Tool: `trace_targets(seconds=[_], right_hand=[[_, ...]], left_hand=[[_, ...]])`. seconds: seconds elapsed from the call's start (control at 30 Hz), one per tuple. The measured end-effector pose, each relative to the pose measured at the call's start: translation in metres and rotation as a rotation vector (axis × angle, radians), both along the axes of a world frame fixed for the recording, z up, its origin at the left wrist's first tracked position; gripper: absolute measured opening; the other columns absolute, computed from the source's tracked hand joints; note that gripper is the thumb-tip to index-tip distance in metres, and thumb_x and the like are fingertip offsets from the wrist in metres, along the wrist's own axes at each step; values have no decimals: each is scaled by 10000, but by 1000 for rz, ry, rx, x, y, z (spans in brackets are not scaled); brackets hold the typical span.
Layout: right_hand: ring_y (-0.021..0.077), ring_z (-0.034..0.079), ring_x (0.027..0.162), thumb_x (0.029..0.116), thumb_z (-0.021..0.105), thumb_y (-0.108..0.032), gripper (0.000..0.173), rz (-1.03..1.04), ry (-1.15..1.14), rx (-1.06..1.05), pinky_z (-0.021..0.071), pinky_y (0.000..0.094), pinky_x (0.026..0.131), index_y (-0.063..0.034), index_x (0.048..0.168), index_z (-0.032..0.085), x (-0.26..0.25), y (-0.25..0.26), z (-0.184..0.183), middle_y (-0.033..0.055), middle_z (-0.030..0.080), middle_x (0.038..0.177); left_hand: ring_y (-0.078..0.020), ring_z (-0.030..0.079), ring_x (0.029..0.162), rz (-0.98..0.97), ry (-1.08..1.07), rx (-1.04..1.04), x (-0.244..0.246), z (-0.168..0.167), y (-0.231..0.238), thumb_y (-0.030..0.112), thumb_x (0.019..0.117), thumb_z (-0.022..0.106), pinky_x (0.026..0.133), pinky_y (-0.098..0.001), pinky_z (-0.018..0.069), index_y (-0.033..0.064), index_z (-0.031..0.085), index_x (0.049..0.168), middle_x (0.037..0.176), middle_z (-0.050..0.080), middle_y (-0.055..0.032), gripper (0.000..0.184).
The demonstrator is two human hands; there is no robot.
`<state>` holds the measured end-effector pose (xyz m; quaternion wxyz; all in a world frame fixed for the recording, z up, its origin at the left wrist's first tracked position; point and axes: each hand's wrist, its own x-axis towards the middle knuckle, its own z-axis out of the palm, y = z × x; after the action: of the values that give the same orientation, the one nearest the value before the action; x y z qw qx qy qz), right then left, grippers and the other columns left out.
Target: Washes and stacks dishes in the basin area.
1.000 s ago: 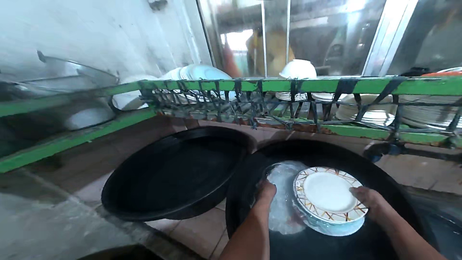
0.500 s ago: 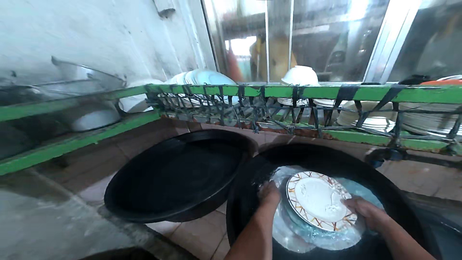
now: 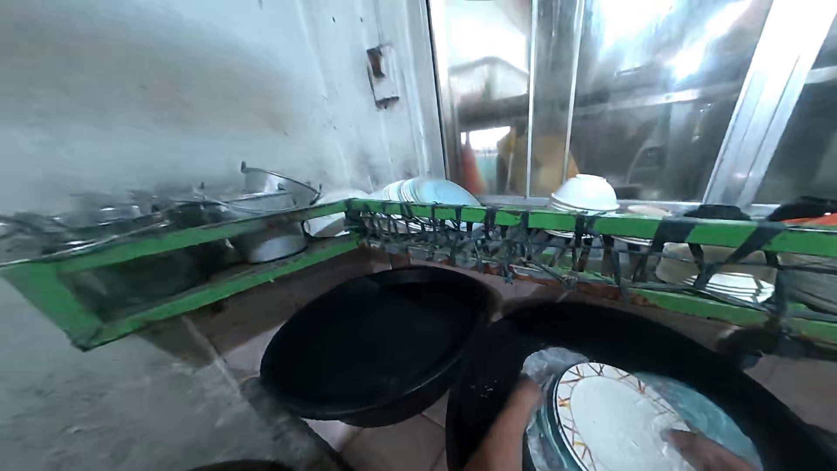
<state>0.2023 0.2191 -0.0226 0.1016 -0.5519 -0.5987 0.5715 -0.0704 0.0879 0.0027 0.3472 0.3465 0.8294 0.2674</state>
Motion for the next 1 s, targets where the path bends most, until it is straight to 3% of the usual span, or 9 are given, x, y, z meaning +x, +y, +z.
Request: trace_targets(seconds=[0.13, 0.27, 0.37, 0.47, 0.5, 0.57, 0.73, 0.9, 1.0], right_hand=[[372, 515, 1337, 1049, 568, -359, 714, 24, -66, 29, 449, 549, 1076, -35, 1595, 241, -2, -5, 8, 271, 477, 1482], [364, 476, 1384, 1066, 530, -395, 690, 33, -117, 66, 407, 529, 1119, -63, 1604, 255, -4, -11, 18, 254, 448, 1523], [370, 501, 1365, 1037, 576, -433, 706, -9, -124, 59, 426, 553, 1106, -83, 1590, 310, -3, -6, 11, 246, 478, 1504], [361, 509, 1357, 1008, 615, -464, 728, -31, -101, 39, 425, 551, 1107, -70, 1564, 359, 0, 1, 2, 243, 498, 1485], [354, 511, 1355, 1013, 605, -464, 714, -33, -92, 41, 428, 545, 1105, -70, 1558, 367, -1, 2, 2, 238, 504, 1480], [335, 538, 1319, 1055, 534, -434, 638, -36, -30, 31, 458, 523, 1067, -83, 1558, 358, -1, 1, 5, 226, 521, 1457], [314, 588, 1224, 1088, 422, -465, 578, -67, 61, -17, 494, 508, 993, -83, 1522, 415, -2, 0, 2, 209, 565, 1389], [290, 604, 1198, 1105, 414, -388, 533, -196, 249, 126, 506, 473, 999, 1, 1466, 458, 0, 18, -13, 222, 581, 1361], [254, 624, 1166, 1107, 393, -374, 499, -391, 418, 102, 532, 476, 952, -30, 1460, 465, 4, 5, 1, 180, 602, 1339]], left_hand=[[-337, 433, 1436, 165, -369, 297, 11, -10, 3, 480, 1107, 348, 1175, -544, 354, 10, 487, 1483, 1534, 464, -228, 618], [-319, 418, 1449, 36, -374, 228, 20, -3, 0, 574, 989, 580, 1171, -564, 360, 119, 428, 1543, 1554, 453, -180, 733], [-353, 424, 1430, -28, -374, 134, 22, -6, 0, 404, 895, 753, 1132, -584, 396, 130, 298, 1603, 1561, 423, -204, 885], [-378, 490, 1342, 22, -418, 113, 21, -15, 5, 169, 891, 742, 1057, -580, 445, 77, 330, 1574, 1482, 479, -250, 802], [-376, 513, 1311, 60, -441, 120, 20, -18, 6, 138, 895, 719, 1038, -578, 456, 52, 398, 1530, 1445, 509, -255, 717], [-362, 536, 1252, 112, -462, 152, 18, -22, 6, 110, 906, 660, 998, -572, 464, 26, 491, 1446, 1385, 543, -251, 573], [-322, 549, 1237, 166, -481, 235, 25, -22, 1, 213, 1069, 510, 1030, -501, 457, -11, 521, 1415, 1371, 554, -241, 412], [-338, 545, 1251, -38, -418, 18, 28, -16, 2, 249, 1016, 604, 1039, -529, 446, -4, 548, 1398, 1380, 558, -242, 462], [-315, 571, 1140, 1, -502, -8, 29, -24, 7, 120, 950, 642, 933, -508, 492, 4, 482, 1417, 1303, 569, -229, 508]])
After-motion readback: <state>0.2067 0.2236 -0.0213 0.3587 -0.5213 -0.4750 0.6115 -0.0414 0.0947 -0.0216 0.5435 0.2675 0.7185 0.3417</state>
